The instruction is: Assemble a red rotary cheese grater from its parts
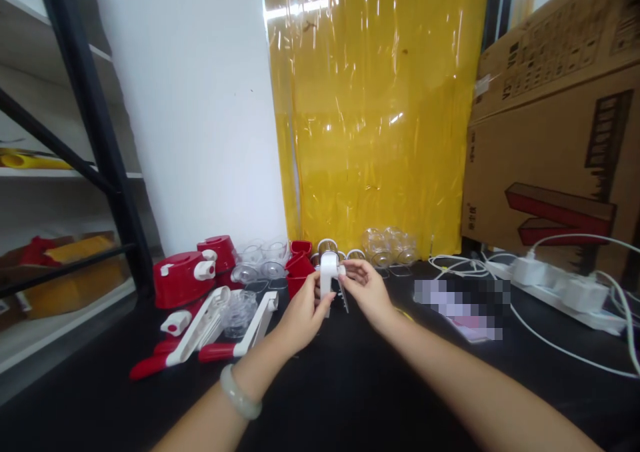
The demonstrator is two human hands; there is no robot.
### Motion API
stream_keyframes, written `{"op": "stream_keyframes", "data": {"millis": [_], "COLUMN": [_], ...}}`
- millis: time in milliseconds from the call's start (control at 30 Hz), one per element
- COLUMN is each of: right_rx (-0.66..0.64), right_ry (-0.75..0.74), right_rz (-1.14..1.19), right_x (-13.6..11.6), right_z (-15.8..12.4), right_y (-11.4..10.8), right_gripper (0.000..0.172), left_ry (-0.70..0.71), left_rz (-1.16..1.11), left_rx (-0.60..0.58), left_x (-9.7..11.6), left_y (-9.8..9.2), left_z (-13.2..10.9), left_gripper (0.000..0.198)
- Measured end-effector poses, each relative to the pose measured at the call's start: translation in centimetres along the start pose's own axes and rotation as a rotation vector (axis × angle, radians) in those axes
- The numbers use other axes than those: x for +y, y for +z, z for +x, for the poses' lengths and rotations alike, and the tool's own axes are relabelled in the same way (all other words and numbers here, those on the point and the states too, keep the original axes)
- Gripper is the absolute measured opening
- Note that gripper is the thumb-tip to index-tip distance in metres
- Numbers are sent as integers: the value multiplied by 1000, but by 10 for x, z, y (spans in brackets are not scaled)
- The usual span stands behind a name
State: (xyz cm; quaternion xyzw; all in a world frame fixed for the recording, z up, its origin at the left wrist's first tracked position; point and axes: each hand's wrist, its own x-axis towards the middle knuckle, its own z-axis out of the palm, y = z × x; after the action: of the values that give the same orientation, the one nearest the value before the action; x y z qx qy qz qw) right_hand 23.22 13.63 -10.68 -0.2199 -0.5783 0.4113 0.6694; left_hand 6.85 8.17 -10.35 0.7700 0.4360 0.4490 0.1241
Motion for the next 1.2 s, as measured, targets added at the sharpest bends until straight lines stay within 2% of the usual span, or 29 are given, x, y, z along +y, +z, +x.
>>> {"op": "stream_keyframes", "data": {"millis": [167, 300, 400, 567, 733, 1200], "right_rx": [-66, -172, -229, -236, -234, -330], "right_ry": [-353, -679, -793, -821, -844, -879], "right_rz": [-240, -424, -450, -461, -511, -560], "right_x": [-11, -25, -30, -33, -37, -36], "right_z": [-12, -23, -27, -27, -25, -24], "right_y": [-1, -2, -1, -2, -5, -7], "right_gripper": [32, 46, 55, 60, 59, 71], "left_ry": [92, 276, 343, 364, 376, 389], "left_rz": [41, 88, 70, 57, 90, 91], "left_rx": [124, 185, 221, 283, 291, 294], "left_x": [-7, -13, -15, -16, -14, -12], "left_y": [1, 0, 1, 2, 1, 1], "left_z": [1, 1, 0, 0, 1, 1], "left_gripper": [44, 42, 42, 37, 36, 39]}}
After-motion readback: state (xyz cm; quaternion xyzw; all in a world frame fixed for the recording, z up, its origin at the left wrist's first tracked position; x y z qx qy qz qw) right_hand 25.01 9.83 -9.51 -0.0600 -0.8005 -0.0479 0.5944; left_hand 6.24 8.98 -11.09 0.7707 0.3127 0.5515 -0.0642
